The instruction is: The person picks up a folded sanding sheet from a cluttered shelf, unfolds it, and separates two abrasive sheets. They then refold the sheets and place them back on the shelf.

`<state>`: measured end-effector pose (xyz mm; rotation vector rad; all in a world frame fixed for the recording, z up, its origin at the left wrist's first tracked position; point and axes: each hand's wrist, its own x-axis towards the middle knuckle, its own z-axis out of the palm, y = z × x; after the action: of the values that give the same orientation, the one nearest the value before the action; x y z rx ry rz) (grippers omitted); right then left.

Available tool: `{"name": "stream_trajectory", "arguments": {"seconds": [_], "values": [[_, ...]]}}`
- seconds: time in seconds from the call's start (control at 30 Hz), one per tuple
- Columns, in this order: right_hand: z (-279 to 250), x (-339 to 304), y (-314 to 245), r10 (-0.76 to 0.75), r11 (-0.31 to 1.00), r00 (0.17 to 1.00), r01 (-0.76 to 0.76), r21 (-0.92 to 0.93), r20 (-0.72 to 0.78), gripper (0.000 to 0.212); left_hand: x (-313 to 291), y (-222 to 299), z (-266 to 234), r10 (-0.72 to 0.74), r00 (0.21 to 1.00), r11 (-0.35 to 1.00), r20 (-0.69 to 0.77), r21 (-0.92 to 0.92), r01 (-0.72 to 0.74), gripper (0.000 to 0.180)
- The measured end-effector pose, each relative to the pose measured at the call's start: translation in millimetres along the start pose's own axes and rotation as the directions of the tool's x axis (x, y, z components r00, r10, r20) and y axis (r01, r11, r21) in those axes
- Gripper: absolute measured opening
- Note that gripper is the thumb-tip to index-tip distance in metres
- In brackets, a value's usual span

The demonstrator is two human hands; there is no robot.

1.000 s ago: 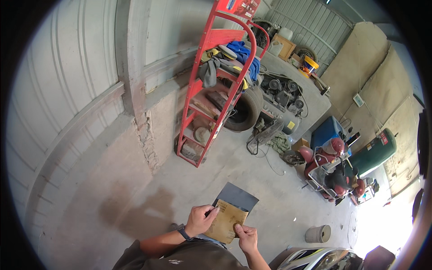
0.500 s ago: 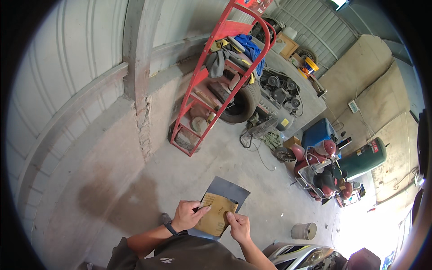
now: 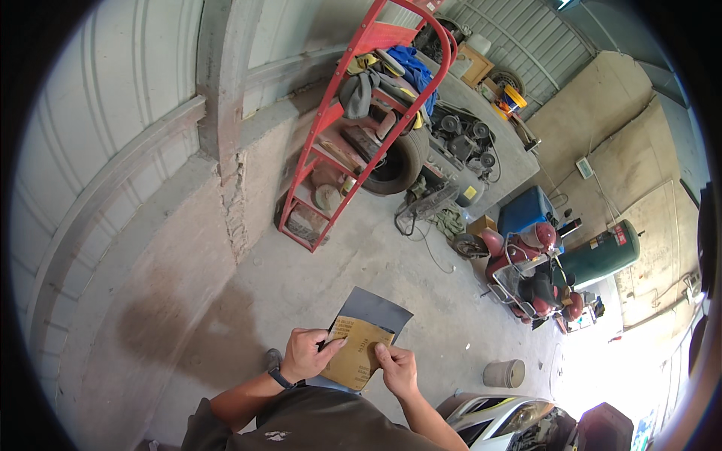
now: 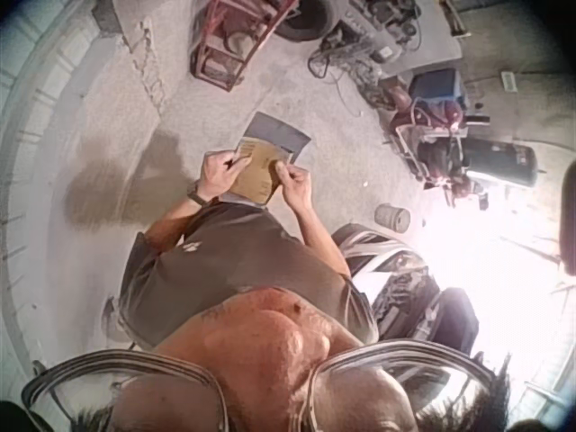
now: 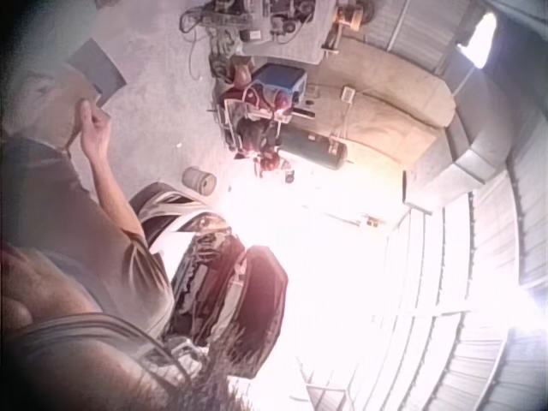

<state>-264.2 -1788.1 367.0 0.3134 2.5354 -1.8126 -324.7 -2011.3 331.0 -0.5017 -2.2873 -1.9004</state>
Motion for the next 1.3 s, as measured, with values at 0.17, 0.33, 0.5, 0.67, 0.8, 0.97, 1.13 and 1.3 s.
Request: {"name": "stream_trajectory", "arguments": {"seconds": [0.17, 0.33, 0.5, 0.67, 0.8, 0.97, 1.13, 1.3], "values": [[-4, 6, -5, -0.073, 0.994, 0.994, 0.066, -0.083, -0.081, 0.048, 4, 1, 4, 0.033, 0.999, 0.998, 0.013, -0.061, -0.033, 0.046], [-12, 1, -8, -0.026, 1.000, 0.998, 0.027, 0.005, -0.048, 0.045, 7, 3, 11, 0.024, 1.000, 0.999, -0.009, -0.045, -0.024, 0.050], [-18, 10, -7, -0.102, 0.991, 0.988, 0.111, 0.074, -0.114, 0.048, 10, 3, 14, 0.043, 0.998, 0.998, 0.052, -0.047, -0.041, 0.051], [-23, 9, -7, -0.207, 0.978, 0.967, 0.208, -0.010, -0.151, 0.053, 12, 2, 21, 0.010, 0.997, 0.981, 0.075, -0.195, 0.005, 0.045], [-26, 7, -9, -0.153, 0.981, 0.977, 0.169, 0.098, -0.150, 0.054, 17, -5, 23, 0.087, 0.988, 0.979, 0.129, -0.192, -0.061, 0.049], [-30, 8, -8, -0.114, 0.987, 0.984, 0.127, 0.093, -0.133, 0.056, 20, -7, 26, 0.086, 0.988, 0.989, 0.131, -0.128, -0.069, 0.053], [-32, 10, -13, -0.115, 0.984, 0.991, 0.124, 0.130, -0.074, 0.056, 26, -8, 27, 0.026, 0.974, 0.964, 0.226, -0.264, 0.036, 0.054], [-30, 11, -20, -0.077, 0.996, 0.996, 0.079, 0.051, -0.055, 0.047, 29, -12, 27, 0.046, 0.987, 0.993, 0.156, -0.118, -0.028, 0.048]]}}
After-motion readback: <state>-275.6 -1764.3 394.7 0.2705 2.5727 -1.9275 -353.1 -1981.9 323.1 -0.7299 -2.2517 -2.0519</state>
